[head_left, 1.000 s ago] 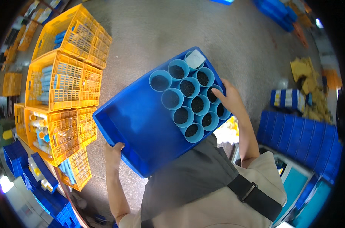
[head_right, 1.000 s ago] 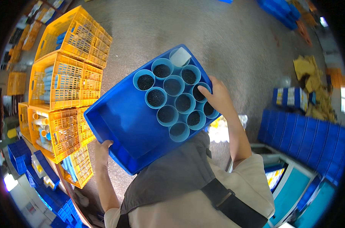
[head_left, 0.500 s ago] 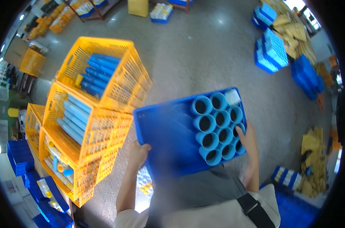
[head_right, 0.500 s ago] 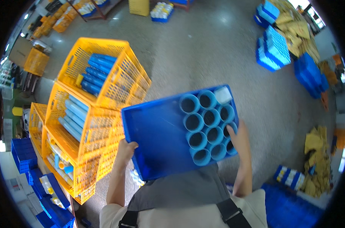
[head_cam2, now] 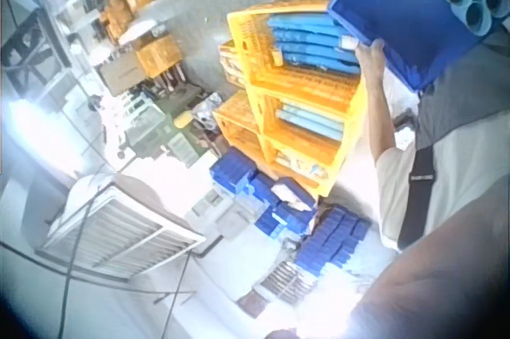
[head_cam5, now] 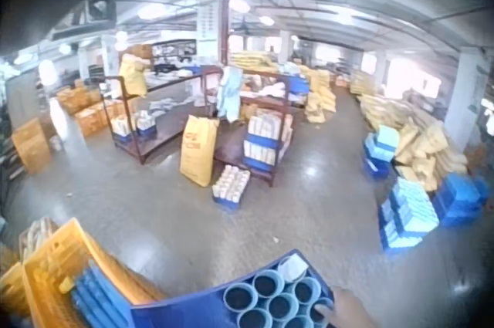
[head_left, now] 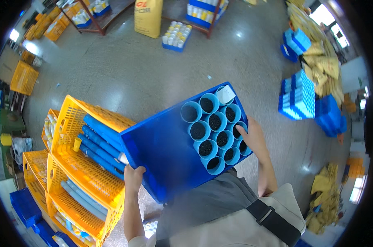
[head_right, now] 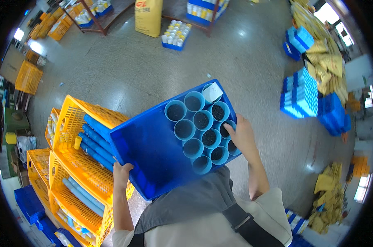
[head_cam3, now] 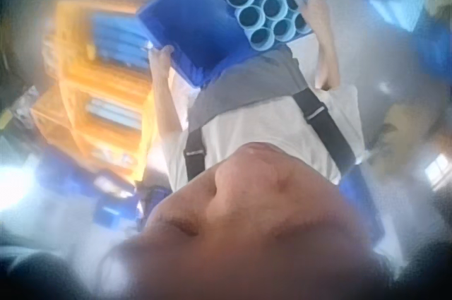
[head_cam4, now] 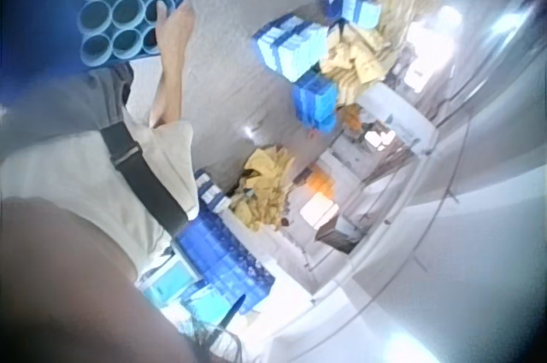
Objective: The person carries a blue tray of cylindrical items through a warehouse, transfers some items into another tray, and places them on a machine platform. They then write on a clipboard and a notepad at a control station, walk back to collect more items, and continue writing.
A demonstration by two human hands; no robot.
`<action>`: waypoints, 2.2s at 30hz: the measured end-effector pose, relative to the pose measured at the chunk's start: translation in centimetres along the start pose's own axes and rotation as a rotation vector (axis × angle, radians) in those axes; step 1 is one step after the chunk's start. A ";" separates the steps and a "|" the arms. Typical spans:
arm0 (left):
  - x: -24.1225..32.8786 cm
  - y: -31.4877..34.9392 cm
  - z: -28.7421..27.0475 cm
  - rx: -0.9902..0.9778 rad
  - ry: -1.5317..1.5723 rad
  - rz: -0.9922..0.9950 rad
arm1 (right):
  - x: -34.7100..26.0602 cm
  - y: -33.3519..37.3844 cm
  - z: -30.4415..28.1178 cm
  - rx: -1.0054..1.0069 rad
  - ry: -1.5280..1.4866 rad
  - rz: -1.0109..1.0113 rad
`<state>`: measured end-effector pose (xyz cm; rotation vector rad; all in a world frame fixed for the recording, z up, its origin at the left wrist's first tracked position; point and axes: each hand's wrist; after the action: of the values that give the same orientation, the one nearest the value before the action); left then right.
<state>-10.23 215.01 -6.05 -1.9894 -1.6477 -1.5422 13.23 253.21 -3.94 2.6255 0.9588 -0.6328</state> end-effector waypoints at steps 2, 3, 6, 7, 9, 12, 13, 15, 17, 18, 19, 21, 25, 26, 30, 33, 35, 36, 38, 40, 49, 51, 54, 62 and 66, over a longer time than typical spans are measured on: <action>1.5 -5.8 -1.5 0.084 0.068 -0.085 | -3.9 -8.5 2.0 -0.052 0.015 -0.036; 2.5 -9.9 -2.2 0.114 0.130 -0.050 | -6.0 -13.1 3.1 -0.068 0.023 -0.049; 5.8 -21.4 -5.9 0.151 0.185 -0.103 | -13.1 -25.9 5.9 -0.019 0.011 -0.170; 7.1 -24.7 -7.4 0.214 0.193 -0.001 | -15.4 -30.4 5.9 -0.016 0.018 -0.225; 9.4 -30.4 -12.0 0.099 0.190 -0.114 | -20.4 -37.9 6.1 -0.120 0.045 -0.064; 12.5 -38.5 -18.2 0.160 0.198 -0.106 | -29.4 -50.0 9.2 -0.084 -0.352 -0.147; 13.0 -41.2 -20.7 0.175 0.170 -0.114 | -32.6 -54.4 11.1 -0.108 -0.564 -0.161; 13.1 -46.9 -25.2 0.198 0.161 -0.125 | -39.3 -63.1 16.0 -0.222 -0.894 -0.092; 12.9 -53.2 -29.2 0.235 0.141 -0.208 | -46.3 -71.3 22.1 -0.413 -1.110 0.116; 12.7 -56.6 -31.3 0.239 0.118 -0.275 | -49.7 -74.9 25.0 -0.375 -0.937 0.012; 12.6 -60.0 -33.7 0.282 0.209 -0.231 | -53.3 -78.3 28.0 -0.336 -0.764 -0.096; 13.0 -65.8 -38.8 0.346 0.360 -0.232 | -61.0 -84.7 32.9 -0.411 -0.870 -0.108; 14.2 -72.8 -50.7 0.522 0.271 -0.412 | -78.6 -93.9 41.9 -0.635 -0.890 -0.162; 14.2 -74.4 -53.5 0.570 0.305 -0.452 | -83.4 -95.9 44.3 -0.654 -0.843 -0.265; 11.6 -82.3 -63.3 0.755 0.436 -0.565 | -102.0 -102.2 55.8 -0.765 -0.631 -0.491; 7.9 -90.6 -72.7 0.774 0.446 -0.697 | -115.3 -105.6 65.7 -0.726 -0.613 -0.562; 5.5 -96.1 -80.9 0.840 0.357 -0.730 | -124.1 -107.9 71.0 -0.821 -0.632 -0.516; 4.0 -97.6 -86.1 0.831 0.326 -0.705 | -129.3 -107.9 73.6 -0.819 -0.642 -0.467; 2.4 -101.6 -94.6 0.744 0.334 -0.725 | -137.5 -109.9 77.4 -0.765 -0.560 -0.564; 0.7 -104.9 -102.8 0.736 0.400 -0.693 | -145.6 -110.9 81.0 -0.696 -0.504 -0.612; -15.7 -124.3 -138.9 0.718 0.227 -0.803 | -179.2 -114.3 106.3 -0.640 -0.456 -0.706; -18.8 -127.7 -148.1 0.822 0.308 -0.704 | -188.9 -114.5 111.9 -0.622 -0.468 -0.773; -21.3 -130.5 -159.8 0.905 0.336 -0.694 | -203.4 -113.8 118.4 -0.710 -0.529 -0.724; -34.7 -141.4 -188.5 0.986 0.361 -0.712 | -234.0 -112.8 136.7 -0.794 -0.524 -0.791; -39.6 -149.2 -203.5 0.820 0.405 -0.722 | -244.1 -114.8 142.7 -0.706 -0.598 -0.578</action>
<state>-245.74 116.33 -10.75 -0.6593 -2.3705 -0.9971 -273.52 150.05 -20.47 1.4208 1.3983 -0.9159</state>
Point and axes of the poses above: each hand's wrist, its own y-axis away from the middle knuckle, its own z-axis out of the palm, x = y × z, and after that the axes turned 7 degrees about -y, right-handed
